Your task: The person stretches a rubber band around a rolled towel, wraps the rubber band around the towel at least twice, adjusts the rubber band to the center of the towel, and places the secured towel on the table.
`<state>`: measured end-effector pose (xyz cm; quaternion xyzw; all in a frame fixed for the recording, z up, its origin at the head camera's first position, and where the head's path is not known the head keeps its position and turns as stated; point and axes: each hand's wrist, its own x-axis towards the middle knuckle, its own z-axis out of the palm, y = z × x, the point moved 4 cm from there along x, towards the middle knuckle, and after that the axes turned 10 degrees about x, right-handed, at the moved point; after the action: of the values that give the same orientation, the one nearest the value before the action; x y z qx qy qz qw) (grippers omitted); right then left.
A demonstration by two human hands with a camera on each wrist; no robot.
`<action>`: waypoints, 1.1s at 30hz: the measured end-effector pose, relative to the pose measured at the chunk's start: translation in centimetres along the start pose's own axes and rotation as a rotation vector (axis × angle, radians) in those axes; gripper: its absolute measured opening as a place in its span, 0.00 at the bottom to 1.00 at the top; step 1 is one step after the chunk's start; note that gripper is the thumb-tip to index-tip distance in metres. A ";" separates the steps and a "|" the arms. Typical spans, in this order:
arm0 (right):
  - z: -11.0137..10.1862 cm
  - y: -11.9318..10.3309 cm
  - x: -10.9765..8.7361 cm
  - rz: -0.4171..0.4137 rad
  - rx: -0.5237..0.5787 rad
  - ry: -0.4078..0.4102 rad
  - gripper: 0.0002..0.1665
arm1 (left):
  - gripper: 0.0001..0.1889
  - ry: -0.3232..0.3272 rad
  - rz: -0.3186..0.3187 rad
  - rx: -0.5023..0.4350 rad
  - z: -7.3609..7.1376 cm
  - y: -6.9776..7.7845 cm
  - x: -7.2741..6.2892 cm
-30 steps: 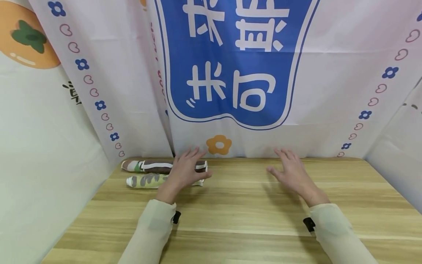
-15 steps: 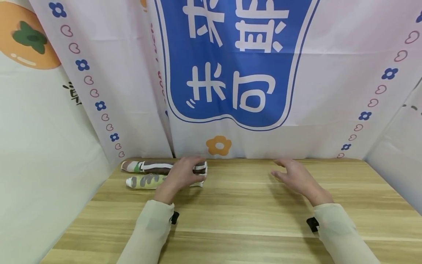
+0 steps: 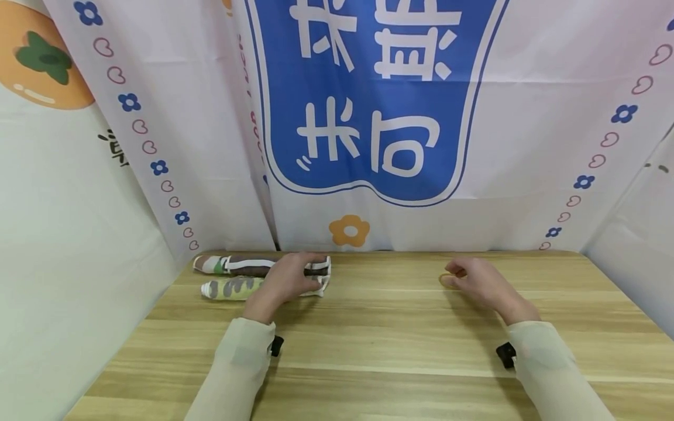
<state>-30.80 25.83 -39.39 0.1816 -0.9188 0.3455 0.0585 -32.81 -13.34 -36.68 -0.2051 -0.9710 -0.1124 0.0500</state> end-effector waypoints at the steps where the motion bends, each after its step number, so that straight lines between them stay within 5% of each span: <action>1: -0.1 -0.1 -0.1 0.005 -0.001 -0.002 0.17 | 0.29 -0.001 -0.001 0.002 0.1 -0.1 0.0; 15: -0.2 0.4 -0.3 -0.033 -0.035 -0.032 0.05 | 0.26 -0.021 -0.031 0.024 1.0 -1.3 -0.2; 22: -0.3 1.1 -0.3 -0.019 -0.060 -0.071 0.05 | 0.19 -0.028 -0.038 0.021 1.0 -1.9 -0.1; 33: -0.4 1.6 -0.7 0.006 -0.090 -0.093 0.06 | 0.23 -0.089 -0.048 0.053 1.1 -2.3 -0.5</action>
<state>-30.79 27.40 -40.23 0.1920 -0.9356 0.2953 0.0228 -33.34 -15.33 -38.25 -0.1852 -0.9795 -0.0784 0.0095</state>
